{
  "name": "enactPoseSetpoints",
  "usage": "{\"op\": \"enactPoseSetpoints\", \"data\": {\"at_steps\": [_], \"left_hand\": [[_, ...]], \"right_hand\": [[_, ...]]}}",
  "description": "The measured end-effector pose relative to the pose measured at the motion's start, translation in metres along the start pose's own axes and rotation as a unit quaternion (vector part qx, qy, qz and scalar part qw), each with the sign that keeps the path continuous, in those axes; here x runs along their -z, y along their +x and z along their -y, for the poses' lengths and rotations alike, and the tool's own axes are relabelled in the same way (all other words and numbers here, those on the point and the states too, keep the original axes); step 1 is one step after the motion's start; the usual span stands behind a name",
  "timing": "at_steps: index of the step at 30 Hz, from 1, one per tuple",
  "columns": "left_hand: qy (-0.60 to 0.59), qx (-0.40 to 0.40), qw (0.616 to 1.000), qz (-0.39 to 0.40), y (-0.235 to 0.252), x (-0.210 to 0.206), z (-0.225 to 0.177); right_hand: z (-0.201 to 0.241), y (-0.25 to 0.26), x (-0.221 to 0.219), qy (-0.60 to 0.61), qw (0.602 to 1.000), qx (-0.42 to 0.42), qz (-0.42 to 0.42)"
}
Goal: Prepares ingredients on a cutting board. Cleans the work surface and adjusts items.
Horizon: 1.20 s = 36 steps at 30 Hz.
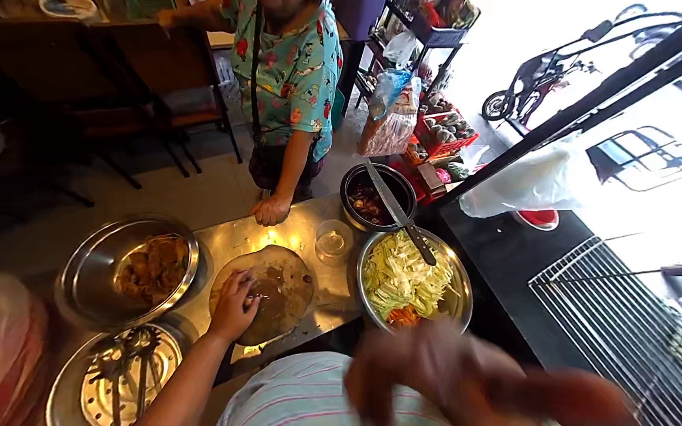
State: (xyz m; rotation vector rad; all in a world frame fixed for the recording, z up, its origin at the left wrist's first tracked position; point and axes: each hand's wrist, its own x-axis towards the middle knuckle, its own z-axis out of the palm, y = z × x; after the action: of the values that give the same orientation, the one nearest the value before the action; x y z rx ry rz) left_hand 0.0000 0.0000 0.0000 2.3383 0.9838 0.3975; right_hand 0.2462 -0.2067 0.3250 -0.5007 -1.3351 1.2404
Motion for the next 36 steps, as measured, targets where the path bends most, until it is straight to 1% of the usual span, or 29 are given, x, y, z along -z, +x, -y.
{"op": "enactPoseSetpoints", "data": {"at_steps": [1, 2, 3, 4, 5, 6, 7, 8, 9, 10, 13, 15, 17, 18, 20, 23, 25, 27, 29, 31, 33, 35, 36], "left_hand": [[-0.003, -0.010, 0.999, 0.035, 0.006, 0.003, -0.001], [-0.008, -0.021, 0.997, 0.071, 0.012, 0.005, -0.002], [-0.010, -0.034, 0.994, 0.107, 0.018, 0.007, -0.003], [-0.011, -0.050, 0.989, 0.140, 0.023, 0.008, -0.003], [-0.011, -0.069, 0.983, 0.168, 0.028, 0.009, -0.002], [-0.009, -0.085, 0.977, 0.193, 0.031, 0.011, -0.001], [-0.008, -0.097, 0.972, 0.212, 0.034, 0.013, 0.001], [-0.010, -0.102, 0.969, 0.223, 0.037, 0.015, 0.002], [-0.014, -0.100, 0.968, 0.228, 0.039, 0.019, 0.002], [-0.022, -0.090, 0.970, 0.223, 0.040, 0.024, 0.000], [-0.032, -0.040, 0.983, 0.176, 0.044, 0.036, -0.006], [-0.014, 0.014, 0.989, 0.148, 0.049, 0.042, -0.014], [0.017, 0.094, 0.982, 0.165, 0.056, 0.044, -0.025], [0.028, 0.124, 0.976, 0.178, 0.059, 0.045, -0.029], [0.037, 0.144, 0.969, 0.196, 0.063, 0.042, -0.035], [0.047, 0.128, 0.964, 0.229, 0.070, 0.038, -0.038], [0.045, 0.108, 0.960, 0.253, 0.073, 0.036, -0.041], [0.022, 0.055, 0.960, 0.275, 0.075, 0.032, -0.042], [-0.016, -0.029, 0.948, 0.317, 0.077, 0.023, -0.040], [-0.040, -0.098, 0.922, 0.373, 0.080, 0.015, -0.040], [-0.036, -0.133, 0.908, 0.396, 0.080, 0.011, -0.042], [-0.014, -0.163, 0.917, 0.363, 0.079, 0.013, -0.043], [0.001, -0.156, 0.929, 0.336, 0.075, 0.017, -0.044]], "right_hand": [[-0.017, -0.004, 0.053, -0.234, 0.970, -0.009, -0.070], [-0.037, -0.005, 0.105, -0.392, 0.909, -0.043, -0.135], [-0.055, -0.009, 0.155, -0.501, 0.840, -0.103, -0.180], [-0.072, -0.018, 0.201, -0.569, 0.769, -0.198, -0.215], [-0.088, -0.031, 0.240, -0.603, 0.698, -0.301, -0.244], [-0.102, -0.045, 0.269, -0.612, 0.638, -0.383, -0.267], [-0.111, -0.057, 0.288, -0.617, 0.592, -0.437, -0.280], [-0.116, -0.065, 0.300, -0.617, 0.559, -0.476, -0.284], [-0.119, -0.069, 0.307, -0.611, 0.542, -0.503, -0.282], [-0.120, -0.070, 0.310, -0.604, 0.539, -0.518, -0.277], [-0.119, -0.070, 0.314, -0.591, 0.556, -0.519, -0.268], [-0.112, -0.068, 0.310, -0.605, 0.548, -0.512, -0.267], [-0.103, -0.067, 0.299, -0.627, 0.537, -0.498, -0.265], [-0.097, -0.066, 0.290, -0.633, 0.540, -0.488, -0.265], [-0.085, -0.065, 0.260, -0.623, 0.566, -0.471, -0.263], [-0.074, -0.068, 0.196, -0.586, 0.609, -0.482, -0.230], [-0.076, -0.067, 0.148, -0.543, 0.646, -0.498, -0.202], [-0.091, -0.066, 0.113, -0.507, 0.675, -0.510, -0.164], [-0.115, -0.065, 0.092, -0.494, 0.692, -0.511, -0.124], [-0.142, -0.061, 0.080, -0.481, 0.693, -0.529, -0.093], [-0.171, -0.056, 0.072, -0.485, 0.675, -0.551, -0.072], [-0.198, -0.052, 0.067, -0.492, 0.644, -0.583, -0.056], [-0.211, -0.052, 0.065, -0.496, 0.632, -0.594, -0.048]]}}
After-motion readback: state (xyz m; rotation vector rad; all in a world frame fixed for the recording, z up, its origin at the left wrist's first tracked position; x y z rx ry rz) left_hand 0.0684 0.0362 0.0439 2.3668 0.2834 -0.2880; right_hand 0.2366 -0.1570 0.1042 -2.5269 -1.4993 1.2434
